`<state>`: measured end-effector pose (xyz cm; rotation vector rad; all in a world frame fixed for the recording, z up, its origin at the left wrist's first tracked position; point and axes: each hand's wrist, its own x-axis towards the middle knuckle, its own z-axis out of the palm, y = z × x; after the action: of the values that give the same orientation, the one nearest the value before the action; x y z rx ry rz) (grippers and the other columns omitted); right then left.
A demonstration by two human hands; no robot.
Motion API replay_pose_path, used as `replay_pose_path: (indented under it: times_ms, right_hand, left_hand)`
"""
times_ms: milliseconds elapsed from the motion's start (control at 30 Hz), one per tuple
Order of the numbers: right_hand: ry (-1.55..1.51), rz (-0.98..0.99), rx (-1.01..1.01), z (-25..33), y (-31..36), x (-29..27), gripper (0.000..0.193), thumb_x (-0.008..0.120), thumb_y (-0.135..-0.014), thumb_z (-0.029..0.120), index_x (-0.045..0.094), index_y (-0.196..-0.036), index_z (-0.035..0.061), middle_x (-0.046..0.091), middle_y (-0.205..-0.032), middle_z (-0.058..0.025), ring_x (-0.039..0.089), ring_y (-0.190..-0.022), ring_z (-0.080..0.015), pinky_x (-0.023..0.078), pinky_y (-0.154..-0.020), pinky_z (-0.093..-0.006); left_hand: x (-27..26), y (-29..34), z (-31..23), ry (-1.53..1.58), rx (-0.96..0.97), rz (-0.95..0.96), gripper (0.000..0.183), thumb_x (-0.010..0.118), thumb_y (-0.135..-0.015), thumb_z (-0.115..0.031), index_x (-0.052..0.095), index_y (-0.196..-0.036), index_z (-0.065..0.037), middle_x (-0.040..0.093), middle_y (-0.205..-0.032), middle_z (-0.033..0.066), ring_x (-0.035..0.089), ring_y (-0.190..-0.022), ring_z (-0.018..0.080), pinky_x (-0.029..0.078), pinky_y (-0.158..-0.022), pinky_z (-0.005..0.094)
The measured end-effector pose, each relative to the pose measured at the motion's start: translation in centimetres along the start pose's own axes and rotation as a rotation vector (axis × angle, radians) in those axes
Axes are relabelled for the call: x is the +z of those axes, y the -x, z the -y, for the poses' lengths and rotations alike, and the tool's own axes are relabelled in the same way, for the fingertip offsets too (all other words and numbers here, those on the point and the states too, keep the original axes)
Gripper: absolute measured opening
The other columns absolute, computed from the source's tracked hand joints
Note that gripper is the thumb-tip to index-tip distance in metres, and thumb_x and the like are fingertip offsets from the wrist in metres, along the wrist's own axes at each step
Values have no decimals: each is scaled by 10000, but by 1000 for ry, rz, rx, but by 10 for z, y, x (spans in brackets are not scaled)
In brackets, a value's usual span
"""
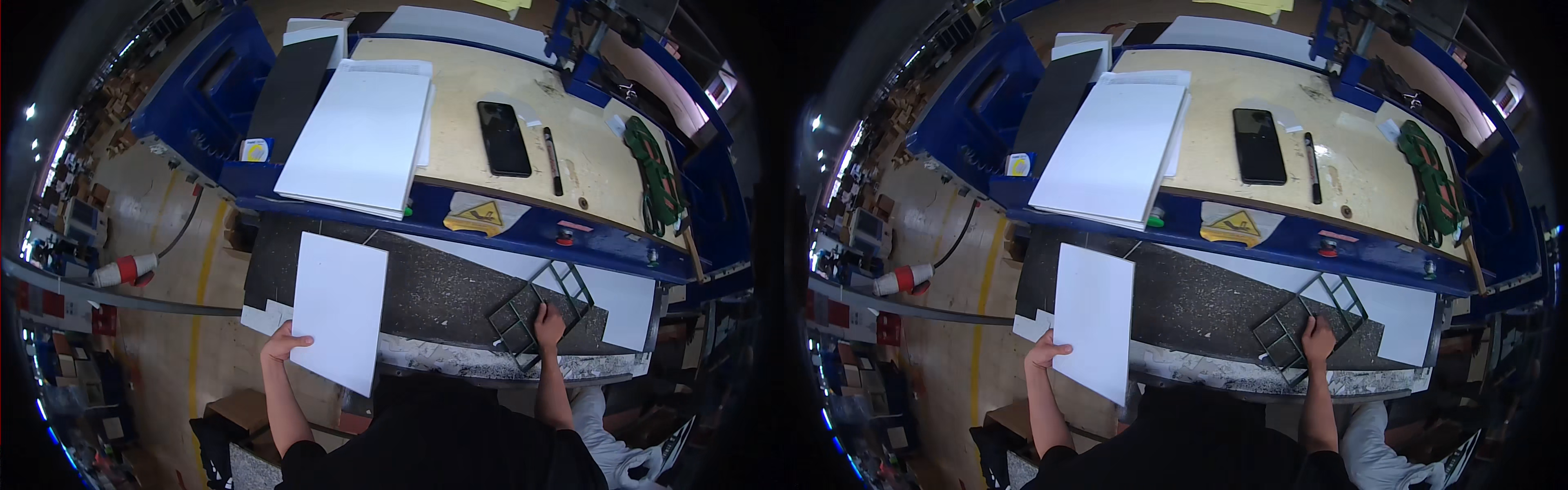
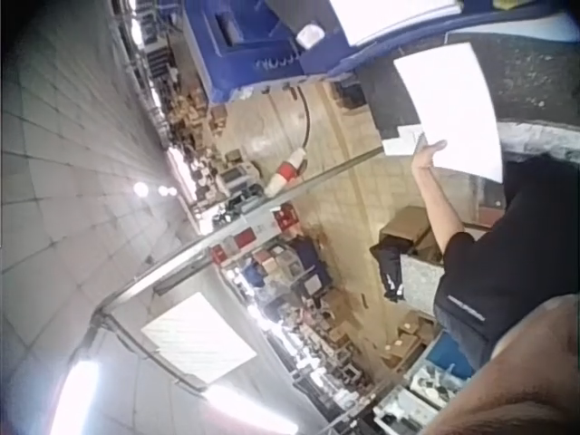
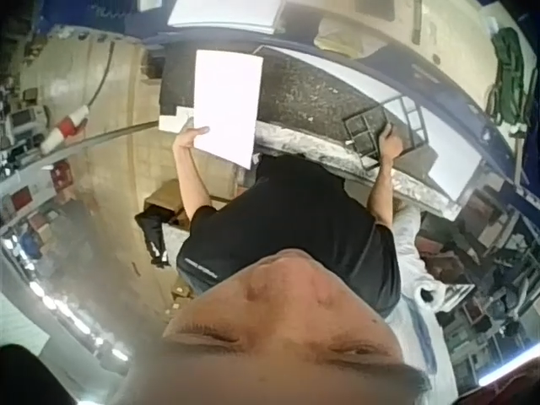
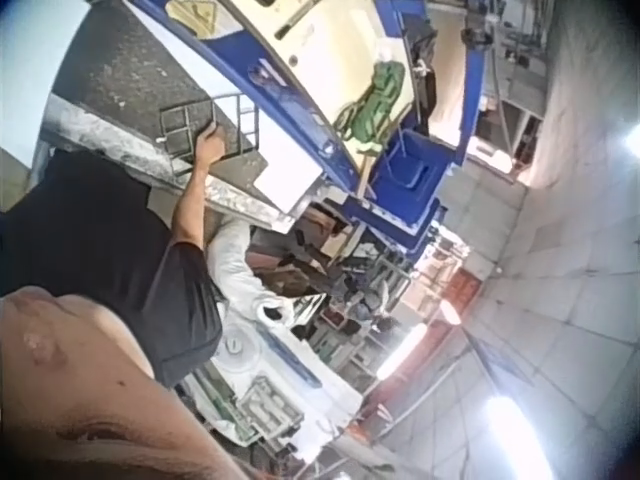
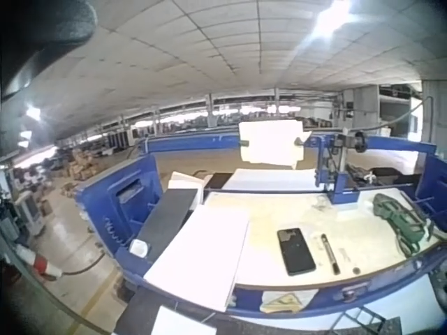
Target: Die-cut material using a hydraulic clicker press to manufacture shoe components.
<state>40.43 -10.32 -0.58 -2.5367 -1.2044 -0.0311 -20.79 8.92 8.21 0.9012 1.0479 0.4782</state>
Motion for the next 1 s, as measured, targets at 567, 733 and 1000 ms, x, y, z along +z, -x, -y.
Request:
replay_pose_path:
  times_ms: [567, 733, 1000]
  right_hand:
    - [-1824, 1246, 500, 73, 48, -60, 750, 249, -958, 640, 438, -1322, 12, 614, -1184, -196, 621, -1081, -270, 507, -900, -400]
    - [-1435, 908, 523, 66, 57, -48, 233, 558, -939, 166, 607, -1095, 1, 684, -953, -73, 672, -817, -149, 535, -706, -267]
    - [-1223, 512, 333, 51, 41, -119, 127, 563, -889, 61, 651, -940, -15, 629, -716, 10, 520, -604, -34, 385, -547, -202]
  left_hand:
    - [227, -60, 45, 108, -143, 217, 586, 730, -836, -236, 496, -1291, 51, 612, -1194, 123, 602, -1078, 203, 499, -913, 355]
    - [196, -147, 23, -1130, 135, -366, 372, 595, -903, -407, 689, -847, -51, 667, -666, 140, 664, -697, 361, 527, -682, 471]
    - [159, -268, -32, -1501, 487, -739, 432, 598, -886, -355, 532, -1186, -50, 561, -1145, 194, 540, -1067, 394, 449, -899, 480]
